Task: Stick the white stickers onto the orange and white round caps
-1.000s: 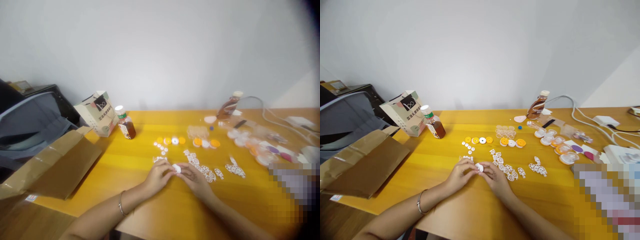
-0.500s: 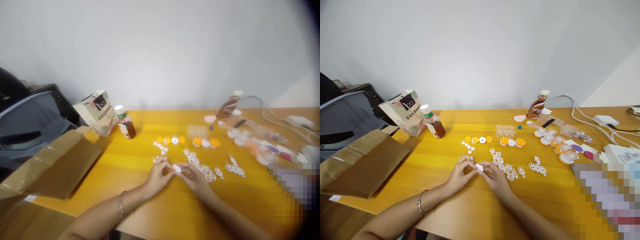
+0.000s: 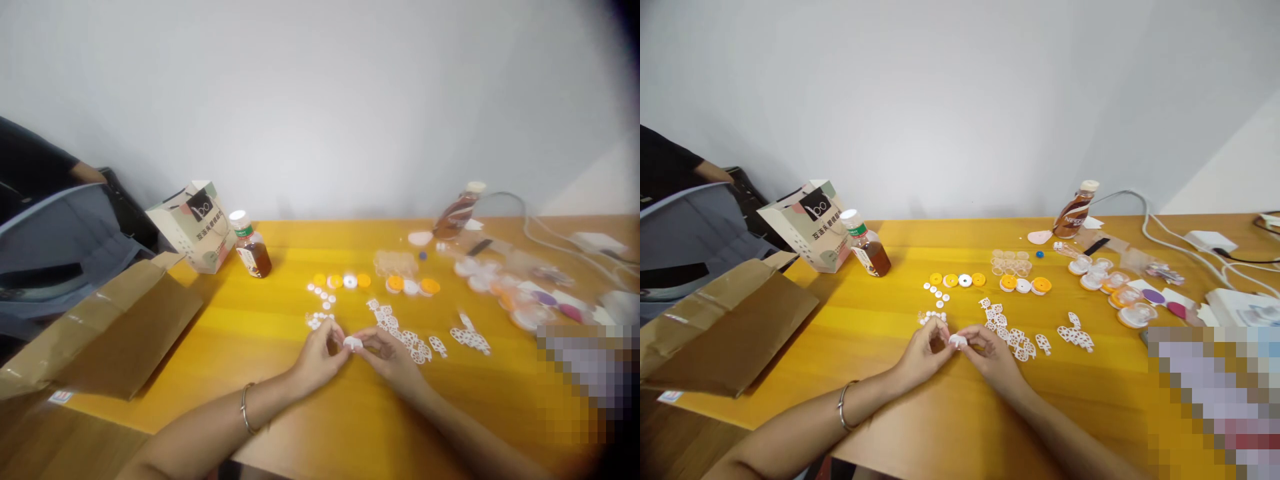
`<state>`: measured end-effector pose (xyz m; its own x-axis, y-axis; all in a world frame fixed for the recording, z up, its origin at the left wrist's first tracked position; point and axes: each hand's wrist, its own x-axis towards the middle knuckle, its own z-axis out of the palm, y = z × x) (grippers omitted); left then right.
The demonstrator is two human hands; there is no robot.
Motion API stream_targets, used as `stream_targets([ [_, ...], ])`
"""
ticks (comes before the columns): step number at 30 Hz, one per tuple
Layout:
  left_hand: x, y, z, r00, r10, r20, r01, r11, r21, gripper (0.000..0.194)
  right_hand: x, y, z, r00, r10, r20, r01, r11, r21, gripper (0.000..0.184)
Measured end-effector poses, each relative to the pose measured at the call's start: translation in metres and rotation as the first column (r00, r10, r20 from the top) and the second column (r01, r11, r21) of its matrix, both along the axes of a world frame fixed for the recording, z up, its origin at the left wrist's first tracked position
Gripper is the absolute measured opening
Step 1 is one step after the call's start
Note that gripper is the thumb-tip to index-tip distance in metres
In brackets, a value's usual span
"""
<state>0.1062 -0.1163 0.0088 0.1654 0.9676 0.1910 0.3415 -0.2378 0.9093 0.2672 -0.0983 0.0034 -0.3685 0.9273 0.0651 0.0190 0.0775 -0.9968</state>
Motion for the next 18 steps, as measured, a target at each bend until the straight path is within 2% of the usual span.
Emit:
stream_targets([
  [7,0.0,-0.001,-0.002,0.995,-0.032,0.098,0.041,0.995,-0.088,0.015,0.0,0.001,0.002,1.0,-0.027,-0.007,0.027,0.997,-0.066,0.021],
  [10,0.0,0.0,-0.001,0.993,-0.05,0.106,0.059,0.995,-0.078,0.017,0.0,0.002,0.002,0.999,-0.038,-0.019,0.035,0.993,-0.108,0.025],
  [13,-0.012,0.009,0.005,0.998,-0.062,0.003,0.062,0.998,0.015,0.016,0.002,0.004,0.0,0.997,-0.069,-0.046,0.061,0.986,-0.154,0.03],
  [17,-0.045,0.028,0.012,0.972,0.095,-0.214,-0.049,0.977,0.21,0.014,0.006,0.008,-0.006,0.994,-0.093,-0.051,0.081,0.978,-0.193,0.035],
  [18,-0.052,0.032,0.013,0.958,0.108,-0.266,-0.044,0.971,0.236,0.014,0.006,0.008,-0.007,0.994,-0.099,-0.049,0.088,0.976,-0.197,0.035],
])
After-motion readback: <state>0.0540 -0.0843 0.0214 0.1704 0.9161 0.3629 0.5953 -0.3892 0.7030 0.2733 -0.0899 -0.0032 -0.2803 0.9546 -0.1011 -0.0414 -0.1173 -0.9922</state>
